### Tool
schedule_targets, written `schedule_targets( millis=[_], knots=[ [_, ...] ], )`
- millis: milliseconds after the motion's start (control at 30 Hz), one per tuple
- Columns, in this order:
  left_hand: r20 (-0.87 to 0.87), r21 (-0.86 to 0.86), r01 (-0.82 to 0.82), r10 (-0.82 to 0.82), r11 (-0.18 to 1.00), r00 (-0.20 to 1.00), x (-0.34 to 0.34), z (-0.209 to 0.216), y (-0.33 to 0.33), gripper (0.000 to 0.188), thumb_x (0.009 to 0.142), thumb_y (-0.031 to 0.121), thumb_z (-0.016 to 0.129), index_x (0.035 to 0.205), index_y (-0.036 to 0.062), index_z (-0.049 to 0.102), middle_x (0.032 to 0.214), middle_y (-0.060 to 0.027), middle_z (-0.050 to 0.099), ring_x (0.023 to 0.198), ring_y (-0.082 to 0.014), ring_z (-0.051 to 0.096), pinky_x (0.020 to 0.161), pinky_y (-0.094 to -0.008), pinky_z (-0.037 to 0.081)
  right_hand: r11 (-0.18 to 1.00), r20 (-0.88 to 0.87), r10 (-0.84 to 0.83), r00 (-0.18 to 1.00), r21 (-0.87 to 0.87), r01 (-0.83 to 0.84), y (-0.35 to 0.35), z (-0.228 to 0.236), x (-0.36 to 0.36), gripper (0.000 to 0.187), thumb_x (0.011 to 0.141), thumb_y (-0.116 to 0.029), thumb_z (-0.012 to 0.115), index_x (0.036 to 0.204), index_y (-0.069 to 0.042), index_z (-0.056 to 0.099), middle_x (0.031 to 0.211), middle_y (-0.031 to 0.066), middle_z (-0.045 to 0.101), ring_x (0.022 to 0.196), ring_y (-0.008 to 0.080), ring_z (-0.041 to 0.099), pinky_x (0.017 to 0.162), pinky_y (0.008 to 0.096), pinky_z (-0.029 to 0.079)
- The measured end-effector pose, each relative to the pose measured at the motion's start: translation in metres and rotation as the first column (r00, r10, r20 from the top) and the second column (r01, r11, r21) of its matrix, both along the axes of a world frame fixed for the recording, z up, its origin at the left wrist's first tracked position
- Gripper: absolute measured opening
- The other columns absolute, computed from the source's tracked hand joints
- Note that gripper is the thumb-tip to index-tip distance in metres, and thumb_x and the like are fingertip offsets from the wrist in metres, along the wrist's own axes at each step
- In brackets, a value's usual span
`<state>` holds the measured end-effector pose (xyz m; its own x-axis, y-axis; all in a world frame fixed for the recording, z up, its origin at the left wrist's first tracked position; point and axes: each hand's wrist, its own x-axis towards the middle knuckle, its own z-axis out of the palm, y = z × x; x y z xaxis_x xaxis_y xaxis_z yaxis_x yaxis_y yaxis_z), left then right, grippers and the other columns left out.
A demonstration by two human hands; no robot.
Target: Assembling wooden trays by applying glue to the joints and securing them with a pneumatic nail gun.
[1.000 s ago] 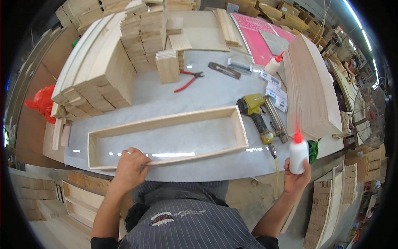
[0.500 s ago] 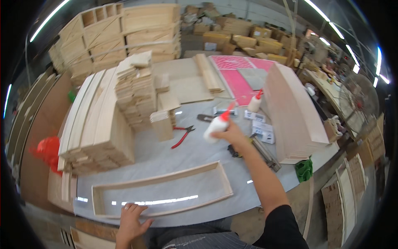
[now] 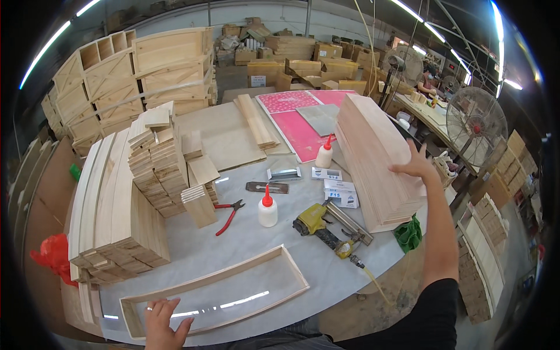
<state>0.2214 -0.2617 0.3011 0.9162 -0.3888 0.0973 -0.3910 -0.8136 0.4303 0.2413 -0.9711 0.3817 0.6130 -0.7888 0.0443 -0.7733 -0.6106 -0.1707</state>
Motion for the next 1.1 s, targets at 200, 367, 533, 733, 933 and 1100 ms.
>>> schedule_targets(
  millis=[200,367,533,733,933,1100],
  knots=[
    [0.204,0.043,0.148,-0.154,0.988,0.967,0.019,0.035,-0.048,0.051,0.074,0.022,0.085,0.119,0.0052,0.067,0.112,-0.014,0.066,0.114,-0.0376,0.056,0.099,-0.0479,0.044,1.0,0.216,0.019,0.976,0.011,-0.022,-0.027,-0.023,-0.025,0.121,0.056,-0.067,0.086,0.158,-0.026,0.035,0.166,0.0272,0.016,0.151,0.0455,0.028,0.118,0.0583,0.03],
    [0.392,0.171,0.303,-0.347,0.938,0.852,0.021,0.094,-0.083,0.061,0.072,0.029,0.087,0.123,0.0045,0.065,0.126,-0.0196,0.059,0.122,-0.0416,0.052,0.102,-0.0509,0.044,0.942,0.479,0.292,0.828,-0.295,-0.162,0.054,0.002,-0.049,0.083,0.059,-0.048,0.09,0.129,-0.016,0.058,0.138,0.017,0.046,0.129,0.0418,0.05,0.106,0.0504,0.043],
    [0.297,0.35,0.457,-0.56,0.818,0.774,0.012,0.16,-0.151,0.083,0.065,0.039,0.09,0.133,0.005,0.057,0.154,-0.0297,0.035,0.14,-0.0513,0.034,0.114,-0.0587,0.033,0.379,0.41,0.891,0.195,-0.434,-0.817,0.255,0.002,-0.037,0.063,0.059,-0.039,0.09,0.103,-0.007,0.058,0.116,0.0184,0.05,0.12,0.0449,0.05,0.098,0.0584,0.043],
    [0.026,0.44,0.559,-0.632,0.703,0.774,0.014,0.109,-0.134,0.105,0.06,0.051,0.09,0.141,-0.0002,0.047,0.151,-0.0372,0.032,0.14,-0.0576,0.029,0.118,-0.067,0.023,-0.131,0.61,0.757,-0.235,-0.211,-0.969,0.353,-0.072,-0.038,0.063,0.058,-0.039,0.089,0.097,-0.003,0.056,0.115,0.021,0.05,0.128,0.0551,0.043,0.108,0.0667,0.032],
    [-0.154,0.353,0.588,-0.574,0.728,0.804,0.005,0.07,-0.127,0.119,0.054,0.058,0.09,0.146,-0.0011,0.045,0.145,-0.0393,0.036,0.132,-0.0564,0.037,0.113,-0.0685,0.027,-0.211,0.652,0.716,-0.25,-0.139,-0.968,0.366,-0.098,-0.053,0.06,0.062,-0.039,0.088,0.1,-0.003,0.058,0.121,0.0211,0.051,0.133,0.0545,0.041,0.11,0.0684,0.029],
    [-0.162,0.403,0.477,-0.452,0.781,0.877,0.028,0.042,-0.117,0.117,0.056,0.059,0.089,0.147,0.0011,0.046,0.149,-0.0379,0.031,0.129,-0.0534,0.037,0.11,-0.0646,0.03,0.324,0.756,0.632,0.17,-0.058,-0.944,0.304,-0.128,-0.062,0.048,0.076,-0.024,0.082,0.116,-0.004,0.065,0.135,0.0163,0.059,0.135,0.0443,0.048,0.112,0.0568,0.036]
  ],
)
